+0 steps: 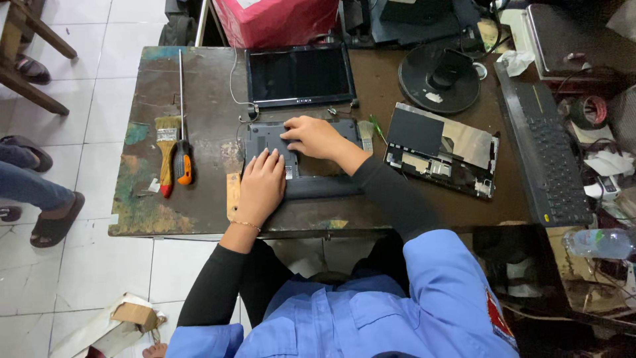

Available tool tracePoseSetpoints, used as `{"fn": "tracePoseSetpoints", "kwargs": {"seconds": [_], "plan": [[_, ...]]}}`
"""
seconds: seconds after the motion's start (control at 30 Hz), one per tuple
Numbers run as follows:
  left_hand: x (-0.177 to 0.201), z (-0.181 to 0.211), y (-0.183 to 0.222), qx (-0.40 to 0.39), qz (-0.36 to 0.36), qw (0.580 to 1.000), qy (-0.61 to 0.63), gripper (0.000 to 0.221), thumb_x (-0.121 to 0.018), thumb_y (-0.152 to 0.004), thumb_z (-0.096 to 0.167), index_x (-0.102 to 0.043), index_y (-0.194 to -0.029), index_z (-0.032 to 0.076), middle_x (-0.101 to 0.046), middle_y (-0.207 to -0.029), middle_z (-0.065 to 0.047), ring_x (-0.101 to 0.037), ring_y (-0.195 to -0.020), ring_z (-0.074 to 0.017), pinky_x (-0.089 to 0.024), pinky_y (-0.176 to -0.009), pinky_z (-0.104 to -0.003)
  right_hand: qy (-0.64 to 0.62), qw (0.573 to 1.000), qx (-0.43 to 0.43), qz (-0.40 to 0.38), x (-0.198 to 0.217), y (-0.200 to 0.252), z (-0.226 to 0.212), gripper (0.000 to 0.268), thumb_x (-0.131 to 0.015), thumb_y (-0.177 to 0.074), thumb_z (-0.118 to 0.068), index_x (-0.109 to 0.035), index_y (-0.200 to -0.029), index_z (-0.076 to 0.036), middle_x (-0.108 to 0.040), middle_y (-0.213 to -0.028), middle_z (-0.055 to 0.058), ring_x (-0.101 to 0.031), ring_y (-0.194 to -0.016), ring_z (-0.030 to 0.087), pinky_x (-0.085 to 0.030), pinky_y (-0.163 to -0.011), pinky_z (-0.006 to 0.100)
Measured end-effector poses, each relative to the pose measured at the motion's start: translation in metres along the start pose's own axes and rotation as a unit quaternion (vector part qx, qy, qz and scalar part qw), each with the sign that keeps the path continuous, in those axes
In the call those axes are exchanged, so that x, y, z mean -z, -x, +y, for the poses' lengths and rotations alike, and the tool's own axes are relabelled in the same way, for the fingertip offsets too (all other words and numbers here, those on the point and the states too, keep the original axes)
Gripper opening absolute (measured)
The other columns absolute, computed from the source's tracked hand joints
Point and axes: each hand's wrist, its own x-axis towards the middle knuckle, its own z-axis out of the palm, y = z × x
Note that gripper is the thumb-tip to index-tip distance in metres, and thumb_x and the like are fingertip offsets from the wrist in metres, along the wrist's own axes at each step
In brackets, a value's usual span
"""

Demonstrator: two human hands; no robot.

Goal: The person cleans a disassembled laptop using a brush. They remove a metal frame and a black plastic cover, brush the interior of the laptop base, and then reinsert the cover. The person also brushes the exterior of the laptop base and the metal frame.

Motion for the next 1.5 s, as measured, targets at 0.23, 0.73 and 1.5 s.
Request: {"fn": "tracePoseSetpoints", "kwargs": {"seconds": [0.23,0.73,1.5], "plan": [[0.011,-0.001,-0.009,0.014,0.0,0.998,0.065,0.034,-0.062,-0.08,0.012,-0.067,-0.112,0.002,-0.052,-0.138,-0.024,-0.052,-0.127,-0.0395,-0.047,-0.097,-0.049,0.007,0.999,0.022,0.035,-0.011,-0.002,0.004,0.013,-0.07,-0.083,-0.017,-0.072,-0.095,-0.013,-0.062,-0.119,0.004,-0.065,-0.1,0.027,-0.057,-0.075,0.039],[-0.026,-0.038,-0.029,0.067,-0.154,0.975,0.149,0.057,-0.057,-0.079,0.018,-0.05,-0.135,0.006,-0.045,-0.147,-0.018,-0.039,-0.141,-0.0316,-0.03,-0.113,-0.051,-0.111,0.993,0.013,0.03,-0.015,0.008,0.022,0.053,-0.038,-0.079,0.018,-0.06,-0.12,-0.007,-0.062,-0.127,0.012,-0.061,-0.113,0.036,-0.051,-0.093,0.042],[-0.007,-0.042,-0.034,-0.073,-0.103,0.992,0.022,0.075,-0.056,-0.076,0.022,-0.039,-0.148,0.007,-0.054,-0.134,-0.024,-0.05,-0.131,-0.0354,-0.041,-0.107,-0.043,-0.107,0.993,-0.02,0.033,-0.008,0.011,0.012,0.06,-0.035,-0.081,0.012,-0.058,-0.129,-0.015,-0.062,-0.127,0.007,-0.06,-0.115,0.033,-0.05,-0.093,0.043]]}}
